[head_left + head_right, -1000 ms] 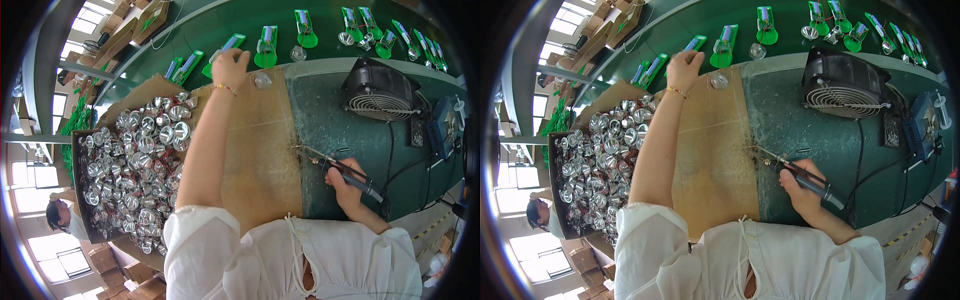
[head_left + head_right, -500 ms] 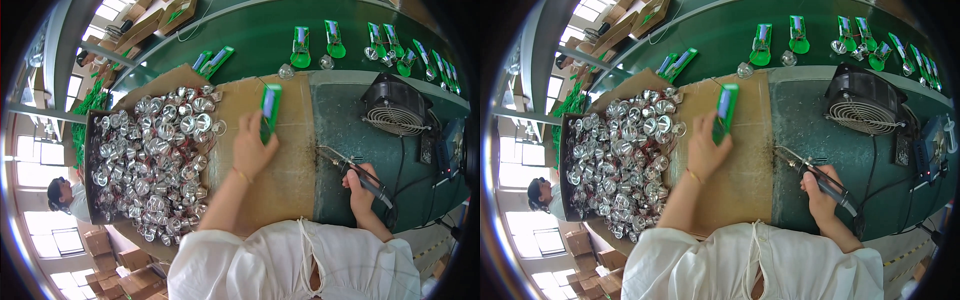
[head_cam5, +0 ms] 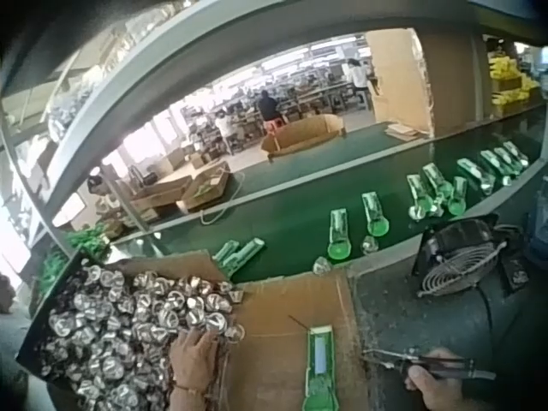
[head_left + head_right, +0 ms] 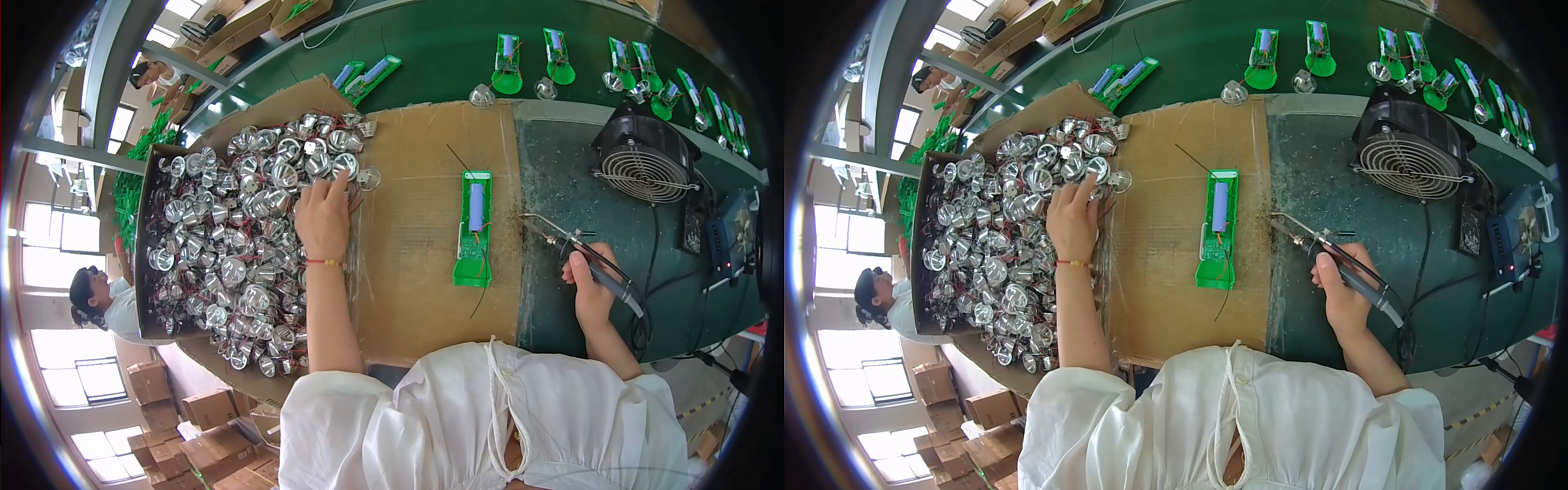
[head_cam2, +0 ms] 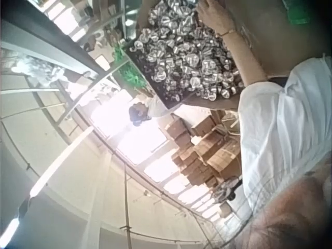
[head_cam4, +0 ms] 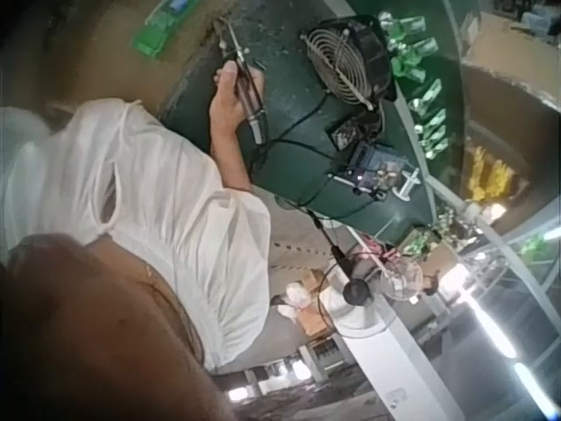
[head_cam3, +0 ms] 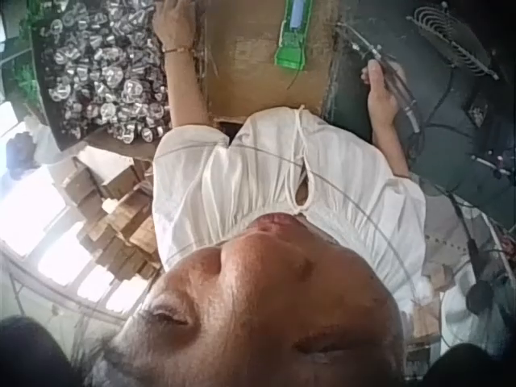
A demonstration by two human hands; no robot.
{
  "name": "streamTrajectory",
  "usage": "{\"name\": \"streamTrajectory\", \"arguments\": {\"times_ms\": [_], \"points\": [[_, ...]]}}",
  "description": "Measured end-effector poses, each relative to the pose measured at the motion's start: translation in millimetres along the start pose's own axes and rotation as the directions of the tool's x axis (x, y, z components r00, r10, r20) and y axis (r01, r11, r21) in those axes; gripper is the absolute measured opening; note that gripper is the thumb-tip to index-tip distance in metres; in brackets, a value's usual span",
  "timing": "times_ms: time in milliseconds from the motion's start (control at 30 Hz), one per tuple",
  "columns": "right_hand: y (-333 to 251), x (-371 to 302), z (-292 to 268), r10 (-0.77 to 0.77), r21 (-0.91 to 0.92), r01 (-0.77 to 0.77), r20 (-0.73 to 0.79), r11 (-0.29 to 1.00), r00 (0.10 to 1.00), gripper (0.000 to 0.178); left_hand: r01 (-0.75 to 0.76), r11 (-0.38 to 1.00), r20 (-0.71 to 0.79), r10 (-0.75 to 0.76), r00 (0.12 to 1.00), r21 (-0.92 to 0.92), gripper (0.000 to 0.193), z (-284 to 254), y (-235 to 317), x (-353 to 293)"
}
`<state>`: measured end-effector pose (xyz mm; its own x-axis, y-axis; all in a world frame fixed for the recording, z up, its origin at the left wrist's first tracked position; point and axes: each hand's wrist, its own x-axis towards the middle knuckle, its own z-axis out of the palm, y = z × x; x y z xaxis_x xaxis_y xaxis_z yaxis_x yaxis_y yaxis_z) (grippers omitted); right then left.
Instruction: Soldering wires and assembling LED light components on an assembly line.
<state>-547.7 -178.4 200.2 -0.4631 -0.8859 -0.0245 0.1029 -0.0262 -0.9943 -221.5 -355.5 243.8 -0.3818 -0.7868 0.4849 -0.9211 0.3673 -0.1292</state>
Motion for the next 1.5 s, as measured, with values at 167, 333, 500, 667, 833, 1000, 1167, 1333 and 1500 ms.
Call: {"name": "streamTrajectory", "arguments": {"times_ms": [167, 333, 500, 667, 833, 1000, 1167, 1333, 1500], "points": [[-4, -2, -2, -0.003, 0.009, 0.003, 0.002, 1.0, 1.0, 0.014, 0.107, 0.989, -0.084, -0.115, 0.99, -0.098, 0.01, 21, -8, 0], [-7, -4, -1, 0.011, 0.0, -0.011, 0.003, 1.0, 1.0, 0.015, 0.02, 0.994, -0.069, -0.028, 0.997, -0.111, 0.014, 15, -3, 2], [-9, -4, 3, 0.018, -0.01, -0.017, 0.032, 1.0, 0.999, 0.015, 0.006, 0.994, 0.013, -0.005, 1.0, -0.105, 0.029, 13, -8, 9], [-8, -5, 2, 0.014, -0.016, -0.013, 0.032, 1.0, 0.999, 0.016, 0.099, 0.978, 0.074, -0.087, 0.993, -0.183, 0.036, 13, 3, 22], [-10, -10, 2, 0.012, -0.044, -0.011, 0.018, 0.999, 1.0, 0.017, 0.029, 0.996, 0.013, -0.028, 1.0, -0.084, 0.031, 26, 18, 31], [-13, -13, 3, 0.001, -0.034, 0.0, 0.024, 0.999, 1.0, 0.016, 0.19, 0.976, -0.054, -0.196, 0.979, -0.11, 0.01, 38, 18, 35], [-16, -16, 3, -0.003, 0.001, 0.003, 0.022, 1.0, 1.0, 0.016, 0.226, 0.915, -0.242, -0.315, 0.918, -0.333, 0.006, 3, 19, 18], [-16, -16, 10, 0.002, 0.008, -0.002, 0.067, 1.0, 0.998, 0.016, 0.238, 0.968, -0.128, -0.246, 0.961, -0.074, 0.021, -3, 29, 14], [-15, -19, 9, -0.001, -0.023, 0.002, 0.078, 1.0, 0.997, 0.016, 0.166, 0.972, -0.14, -0.19, 0.972, -0.164, 0.016, -6, -1, 8]]}}
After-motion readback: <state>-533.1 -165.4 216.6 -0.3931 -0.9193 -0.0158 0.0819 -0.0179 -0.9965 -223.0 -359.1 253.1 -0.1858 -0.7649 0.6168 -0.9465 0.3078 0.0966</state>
